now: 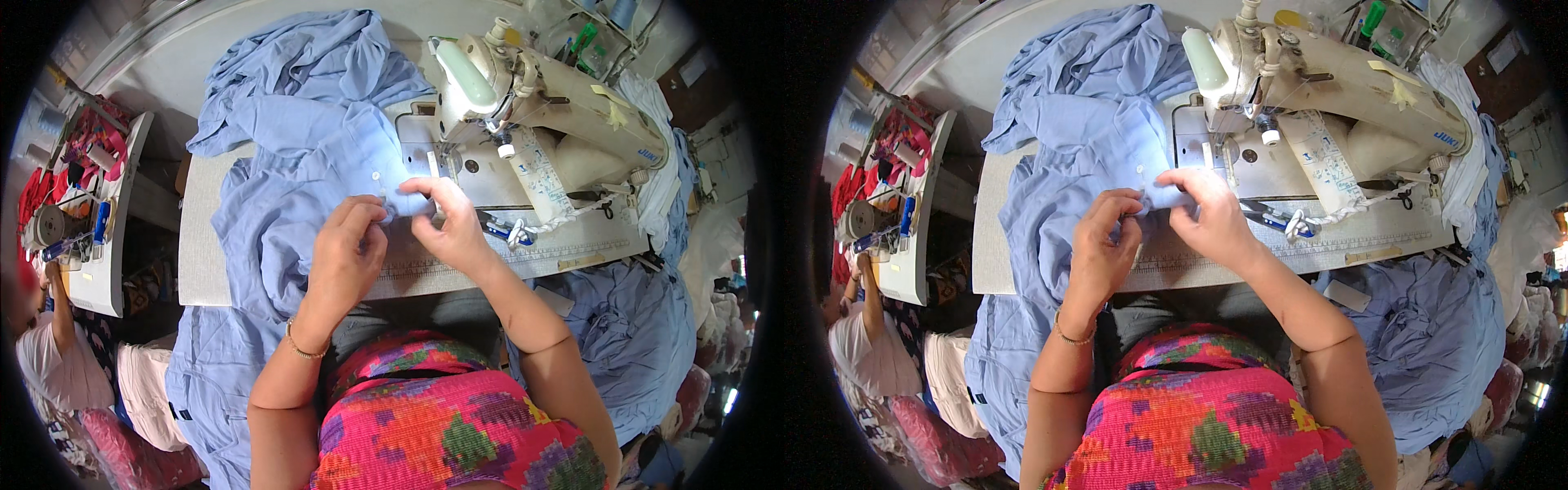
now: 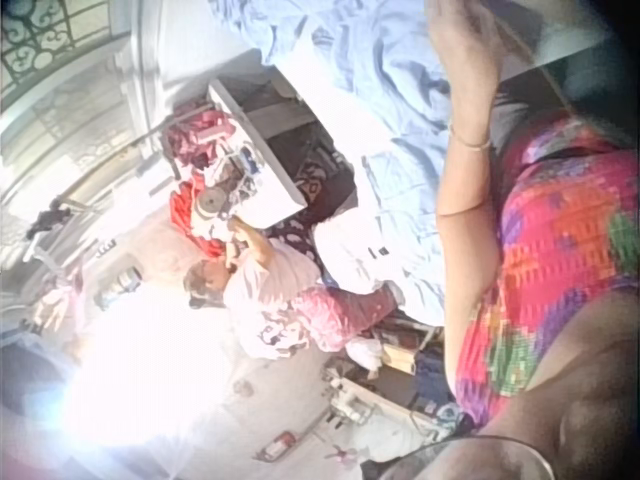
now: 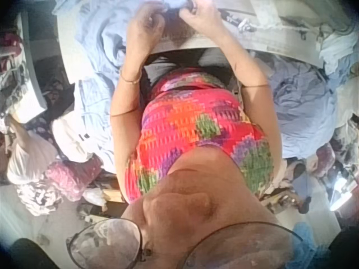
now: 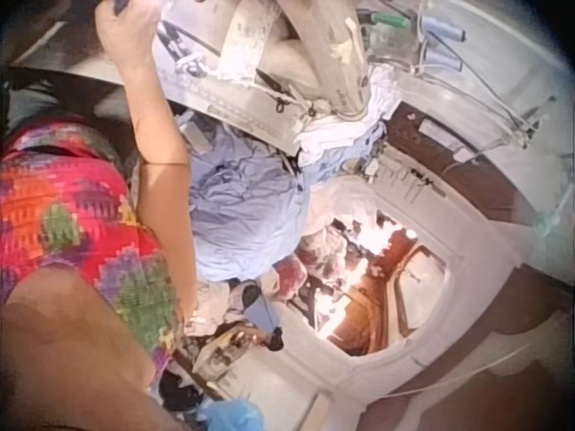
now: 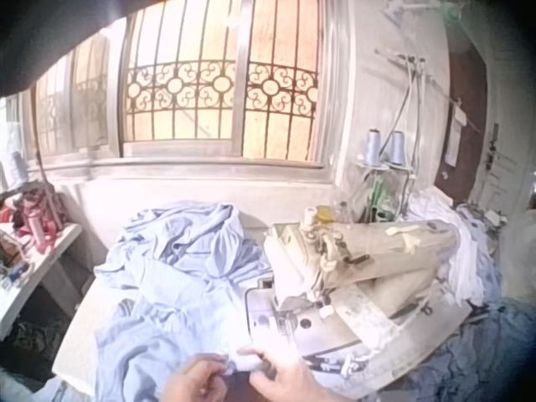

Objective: The person handles a blue garment on a work table, using a small tool to trim or pull loose threads from the fabric around the buttons and seams.

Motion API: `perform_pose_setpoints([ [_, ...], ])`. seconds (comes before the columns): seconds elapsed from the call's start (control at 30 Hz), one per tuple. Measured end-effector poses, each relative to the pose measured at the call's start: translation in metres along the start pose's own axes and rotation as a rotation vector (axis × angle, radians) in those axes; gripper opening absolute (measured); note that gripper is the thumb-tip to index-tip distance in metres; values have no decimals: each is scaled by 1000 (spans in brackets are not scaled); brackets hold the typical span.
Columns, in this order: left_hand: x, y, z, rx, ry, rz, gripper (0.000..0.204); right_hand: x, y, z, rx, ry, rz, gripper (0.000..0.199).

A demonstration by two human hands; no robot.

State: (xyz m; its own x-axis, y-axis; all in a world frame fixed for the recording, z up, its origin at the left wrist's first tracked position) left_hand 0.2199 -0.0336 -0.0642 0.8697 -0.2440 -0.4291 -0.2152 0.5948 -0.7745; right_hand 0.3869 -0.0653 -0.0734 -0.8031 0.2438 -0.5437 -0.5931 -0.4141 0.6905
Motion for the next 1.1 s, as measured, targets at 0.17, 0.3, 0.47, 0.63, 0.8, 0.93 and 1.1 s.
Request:
perform_pose_setpoints([
  [0.17, 2, 17, 3, -217, 35, -205, 14, 7, 0, 9, 312, 34, 542, 31],
  [0.3, 5, 24, 3, -321, 121, -300, 19, 8, 7, 26, 70, 46, 281, 32],
  [0.47, 0, 30, -1, -433, 400, -116, 27, 6, 11, 36, -121, 147, 143, 34],
  [0.63, -4, 42, -3, -647, 412, -707, 23, 7, 9, 49, -35, 217, 173, 31],
  [0.8, 7, 48, -7, -715, 320, -1053, 20, 1, -4, 40, -139, 69, -101, 24],
  [0.93, 10, 55, -10, -805, 283, -1094, 19, -25, 2, 13, -52, 35, -79, 20],
  [1.1, 12, 44, -8, -780, 194, -1121, 19, -48, -8, -27, 105, 136, -487, 28],
])
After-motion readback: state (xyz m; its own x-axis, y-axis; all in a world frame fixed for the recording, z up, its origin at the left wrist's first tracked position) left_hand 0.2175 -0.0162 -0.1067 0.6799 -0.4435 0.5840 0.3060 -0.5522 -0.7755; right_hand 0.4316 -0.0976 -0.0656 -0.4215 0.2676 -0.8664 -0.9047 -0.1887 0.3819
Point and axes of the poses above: each hand's wrist, its own z-axis towards the middle knuckle, its own x-axis out of the palm, y = z × x, the point moved 2 cm from there along z, towards the middle knuckle, and after that the axes turned 3 degrees about y, right-handed, at the moved point
